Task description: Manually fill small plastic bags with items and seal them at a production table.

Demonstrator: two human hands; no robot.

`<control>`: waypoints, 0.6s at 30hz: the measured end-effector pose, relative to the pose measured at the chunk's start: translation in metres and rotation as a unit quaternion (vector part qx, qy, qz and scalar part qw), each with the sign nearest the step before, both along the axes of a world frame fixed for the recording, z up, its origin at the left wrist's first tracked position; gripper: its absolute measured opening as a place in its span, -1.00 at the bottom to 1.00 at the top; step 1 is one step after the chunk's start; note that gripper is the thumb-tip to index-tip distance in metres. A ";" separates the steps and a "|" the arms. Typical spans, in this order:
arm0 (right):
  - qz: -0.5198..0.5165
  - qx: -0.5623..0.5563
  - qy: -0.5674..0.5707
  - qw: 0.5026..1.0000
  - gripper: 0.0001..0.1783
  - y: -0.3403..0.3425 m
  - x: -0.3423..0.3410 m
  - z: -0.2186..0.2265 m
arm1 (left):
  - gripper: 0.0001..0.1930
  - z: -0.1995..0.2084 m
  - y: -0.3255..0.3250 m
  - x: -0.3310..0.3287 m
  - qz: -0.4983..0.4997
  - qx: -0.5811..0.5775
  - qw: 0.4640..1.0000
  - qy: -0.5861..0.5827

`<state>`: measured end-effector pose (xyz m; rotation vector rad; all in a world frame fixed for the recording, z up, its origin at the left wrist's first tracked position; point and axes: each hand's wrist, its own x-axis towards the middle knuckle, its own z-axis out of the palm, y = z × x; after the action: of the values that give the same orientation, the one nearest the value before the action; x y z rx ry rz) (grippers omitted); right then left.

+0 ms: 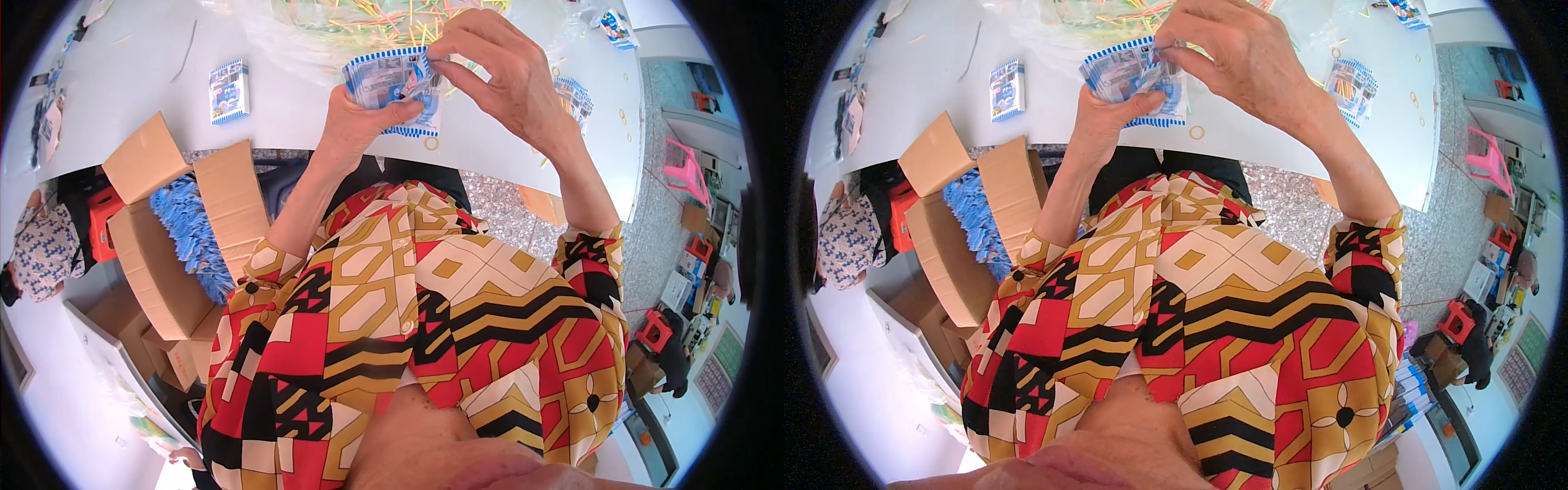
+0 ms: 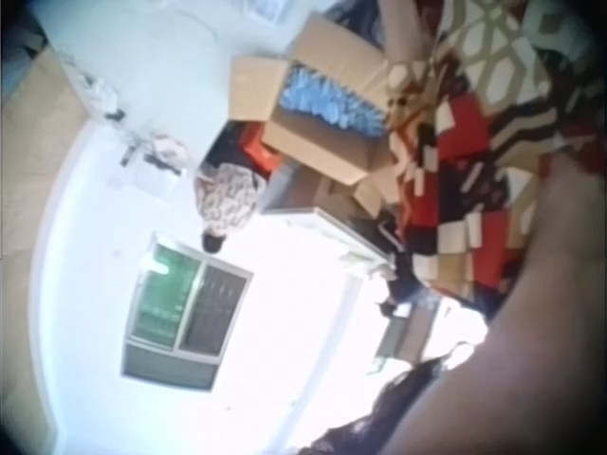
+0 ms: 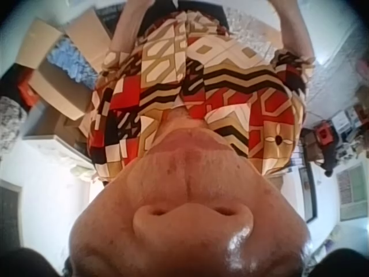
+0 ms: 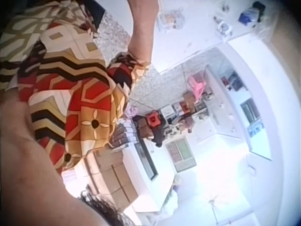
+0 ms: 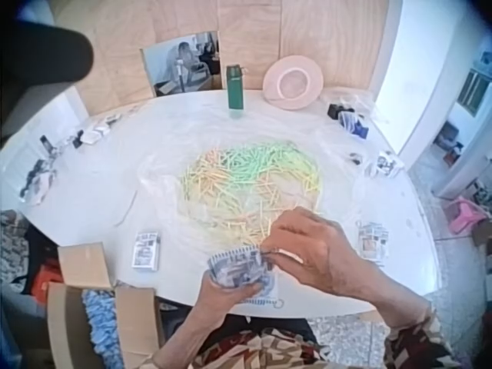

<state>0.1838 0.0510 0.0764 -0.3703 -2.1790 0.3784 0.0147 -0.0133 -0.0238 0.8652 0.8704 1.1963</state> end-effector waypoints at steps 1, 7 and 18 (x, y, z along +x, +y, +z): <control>-0.092 -0.077 -0.128 0.985 -0.91 -0.009 -0.001 0.014 | -0.65 -0.001 0.000 -0.001 0.002 -0.002 1.000 -0.002; -0.042 -0.025 -0.159 0.986 -0.84 -0.010 0.013 -0.003 | -0.65 -0.004 0.005 -0.005 0.024 -0.036 0.997 -0.062; -0.102 0.126 -0.216 0.963 -0.84 -0.014 0.014 -0.017 | -0.71 0.009 0.005 0.002 0.065 -0.037 0.995 0.071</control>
<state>0.1980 0.0370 0.0596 -0.5681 -2.5422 -0.1086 0.0172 -0.0084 -0.0144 0.8512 1.0948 1.2162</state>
